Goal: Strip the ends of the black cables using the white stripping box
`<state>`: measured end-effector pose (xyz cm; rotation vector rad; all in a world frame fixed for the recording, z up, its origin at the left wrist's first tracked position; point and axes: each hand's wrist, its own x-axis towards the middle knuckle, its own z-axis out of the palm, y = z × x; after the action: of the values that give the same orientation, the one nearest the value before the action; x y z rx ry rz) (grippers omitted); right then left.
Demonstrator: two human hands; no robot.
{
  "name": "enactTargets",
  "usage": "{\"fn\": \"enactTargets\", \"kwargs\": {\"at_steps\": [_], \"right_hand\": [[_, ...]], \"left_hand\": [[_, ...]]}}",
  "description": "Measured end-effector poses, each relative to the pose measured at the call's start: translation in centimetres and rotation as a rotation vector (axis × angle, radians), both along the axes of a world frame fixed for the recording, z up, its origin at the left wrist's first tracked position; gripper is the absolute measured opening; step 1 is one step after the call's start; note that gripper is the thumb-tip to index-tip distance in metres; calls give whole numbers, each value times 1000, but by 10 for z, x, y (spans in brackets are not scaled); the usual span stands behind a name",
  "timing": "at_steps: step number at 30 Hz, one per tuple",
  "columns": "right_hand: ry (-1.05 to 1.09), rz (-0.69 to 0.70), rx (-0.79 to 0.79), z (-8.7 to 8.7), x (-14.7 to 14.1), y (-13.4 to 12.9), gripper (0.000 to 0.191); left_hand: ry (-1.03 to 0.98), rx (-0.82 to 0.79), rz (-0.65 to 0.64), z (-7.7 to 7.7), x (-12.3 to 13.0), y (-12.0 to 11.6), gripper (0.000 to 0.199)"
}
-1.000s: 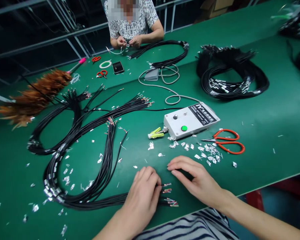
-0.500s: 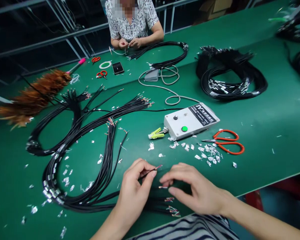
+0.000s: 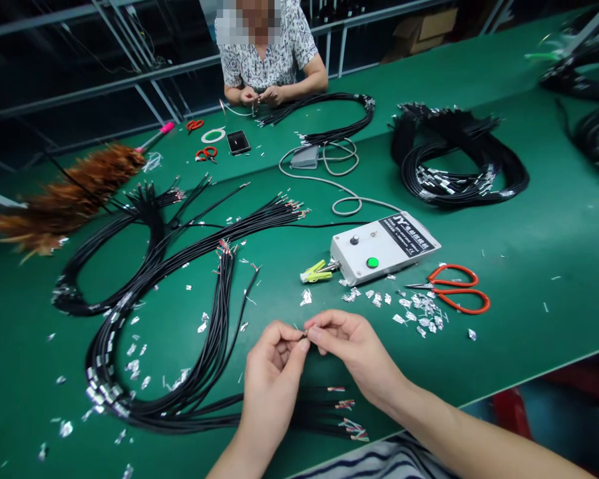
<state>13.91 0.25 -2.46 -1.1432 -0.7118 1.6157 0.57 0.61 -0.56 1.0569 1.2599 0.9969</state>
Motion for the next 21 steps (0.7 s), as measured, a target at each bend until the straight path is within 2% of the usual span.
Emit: {"fn": "enactTargets", "kwargs": {"at_steps": [4,8,16,21], "right_hand": [[74,-82,-86,0,-10,-1,29],[70,-61,-93,0,-13,-2,29],[95,1,-35,0,-7,-3,35],[93,-22,-22,3,-13,5,32]], "left_hand": [[-103,-111,71,-6,-1,-2,34],[-152,-194,49,-9,-4,-6,44],[-167,-186,47,-7,-5,-2,44],[-155,-175,56,-10,-5,-2,43]]}}
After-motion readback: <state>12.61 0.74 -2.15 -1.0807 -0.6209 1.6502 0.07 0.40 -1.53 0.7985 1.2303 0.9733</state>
